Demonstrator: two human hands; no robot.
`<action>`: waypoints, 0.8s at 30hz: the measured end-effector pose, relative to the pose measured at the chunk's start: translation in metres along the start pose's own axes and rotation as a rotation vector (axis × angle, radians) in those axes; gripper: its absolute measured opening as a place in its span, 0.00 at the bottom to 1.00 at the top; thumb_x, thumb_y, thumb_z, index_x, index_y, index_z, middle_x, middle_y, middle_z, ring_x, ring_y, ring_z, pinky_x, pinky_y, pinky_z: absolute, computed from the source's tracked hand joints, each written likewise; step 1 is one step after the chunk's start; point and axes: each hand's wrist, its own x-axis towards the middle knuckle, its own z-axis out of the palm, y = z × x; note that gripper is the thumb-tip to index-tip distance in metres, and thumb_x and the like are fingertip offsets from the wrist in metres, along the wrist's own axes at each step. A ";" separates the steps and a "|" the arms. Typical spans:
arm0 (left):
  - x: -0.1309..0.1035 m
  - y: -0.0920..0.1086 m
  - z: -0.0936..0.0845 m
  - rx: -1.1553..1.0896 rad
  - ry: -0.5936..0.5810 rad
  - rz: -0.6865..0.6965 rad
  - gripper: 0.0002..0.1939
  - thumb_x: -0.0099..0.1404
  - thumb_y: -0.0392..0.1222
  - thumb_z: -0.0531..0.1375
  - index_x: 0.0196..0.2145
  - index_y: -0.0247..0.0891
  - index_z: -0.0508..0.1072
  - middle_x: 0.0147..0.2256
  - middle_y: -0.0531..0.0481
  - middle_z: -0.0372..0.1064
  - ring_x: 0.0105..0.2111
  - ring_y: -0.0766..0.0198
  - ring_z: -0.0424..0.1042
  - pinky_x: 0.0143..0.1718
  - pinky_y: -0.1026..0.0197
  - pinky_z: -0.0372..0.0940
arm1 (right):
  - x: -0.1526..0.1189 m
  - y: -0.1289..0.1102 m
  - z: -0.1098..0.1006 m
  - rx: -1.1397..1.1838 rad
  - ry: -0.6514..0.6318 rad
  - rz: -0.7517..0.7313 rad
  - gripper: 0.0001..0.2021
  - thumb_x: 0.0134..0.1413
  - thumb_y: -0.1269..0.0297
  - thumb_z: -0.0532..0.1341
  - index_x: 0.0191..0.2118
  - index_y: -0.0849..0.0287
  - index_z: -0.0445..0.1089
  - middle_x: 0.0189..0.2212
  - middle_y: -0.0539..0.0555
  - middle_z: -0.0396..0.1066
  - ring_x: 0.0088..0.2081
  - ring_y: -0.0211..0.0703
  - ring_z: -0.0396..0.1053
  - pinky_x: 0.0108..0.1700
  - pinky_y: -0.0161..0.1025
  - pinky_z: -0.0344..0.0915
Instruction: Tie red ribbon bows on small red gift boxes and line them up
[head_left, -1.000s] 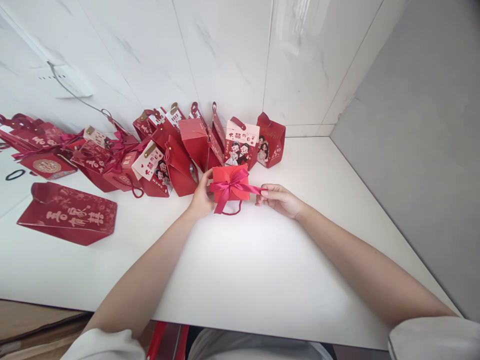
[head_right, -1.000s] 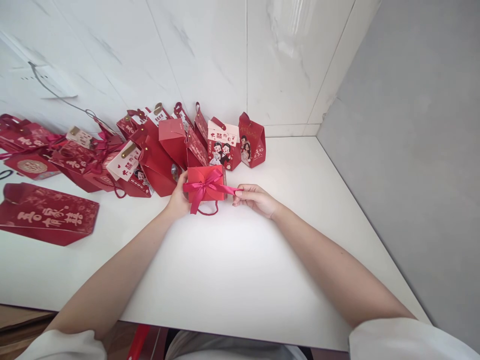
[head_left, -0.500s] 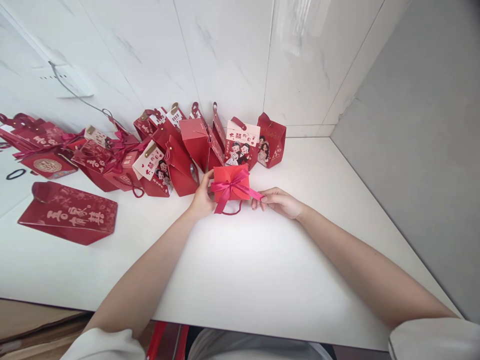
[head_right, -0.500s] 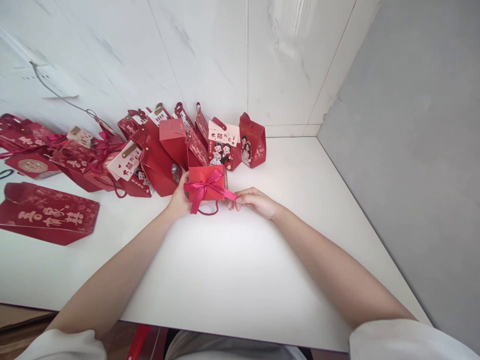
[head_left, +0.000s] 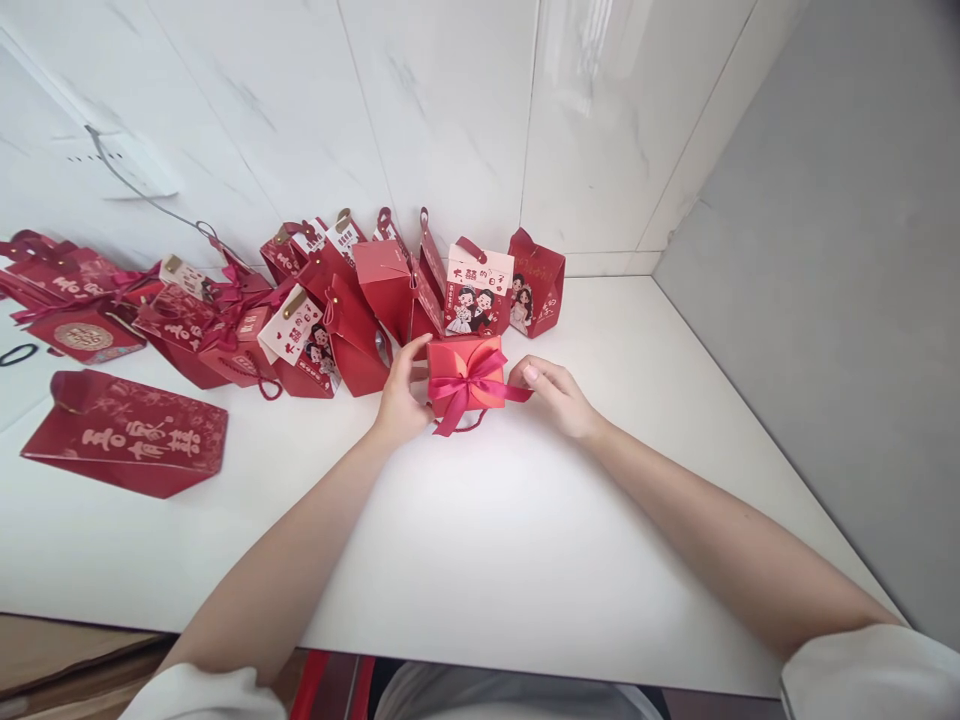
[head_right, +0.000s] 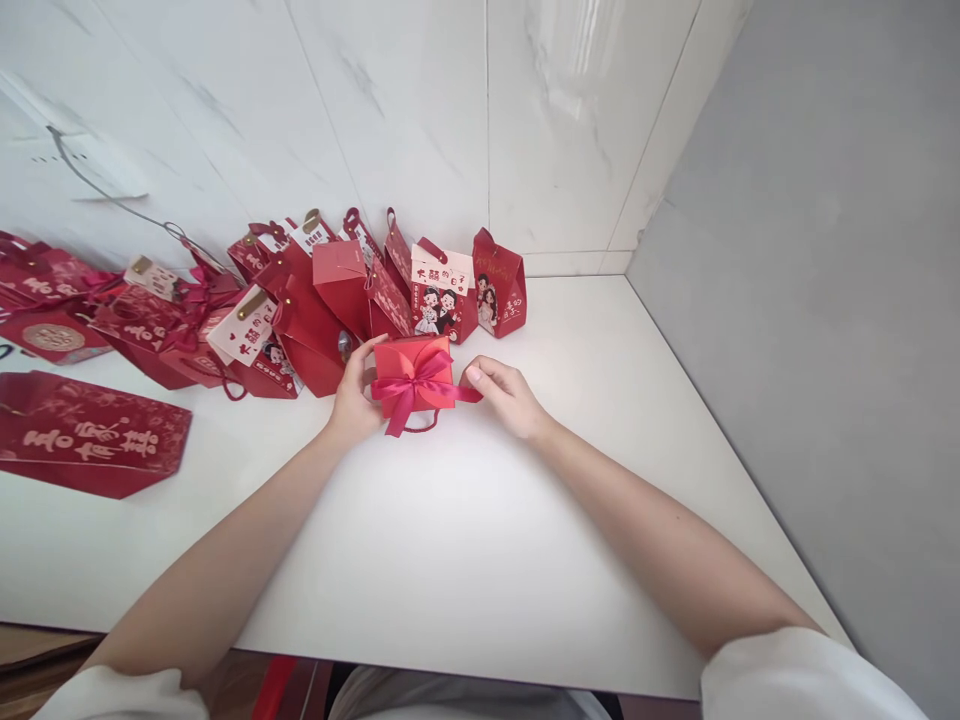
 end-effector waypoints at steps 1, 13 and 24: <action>0.000 0.002 0.001 0.072 0.020 0.072 0.49 0.43 0.40 0.75 0.61 0.55 0.62 0.62 0.45 0.59 0.49 0.50 0.73 0.52 0.45 0.71 | -0.001 -0.006 0.002 -0.032 0.023 -0.011 0.21 0.61 0.42 0.57 0.30 0.56 0.67 0.27 0.50 0.66 0.31 0.40 0.62 0.38 0.39 0.61; -0.006 0.015 0.000 0.480 0.163 0.368 0.47 0.50 0.31 0.69 0.65 0.46 0.57 0.64 0.41 0.55 0.64 0.48 0.60 0.59 0.48 0.66 | -0.009 -0.018 0.030 -0.095 0.114 -0.005 0.11 0.58 0.53 0.64 0.37 0.56 0.68 0.26 0.48 0.67 0.26 0.38 0.63 0.32 0.38 0.62; -0.008 0.015 0.000 0.581 0.162 0.377 0.47 0.50 0.31 0.69 0.65 0.48 0.58 0.64 0.42 0.57 0.62 0.46 0.63 0.60 0.47 0.64 | -0.014 -0.010 0.039 -0.100 0.205 0.036 0.12 0.59 0.51 0.63 0.36 0.55 0.72 0.33 0.53 0.75 0.33 0.43 0.71 0.38 0.42 0.67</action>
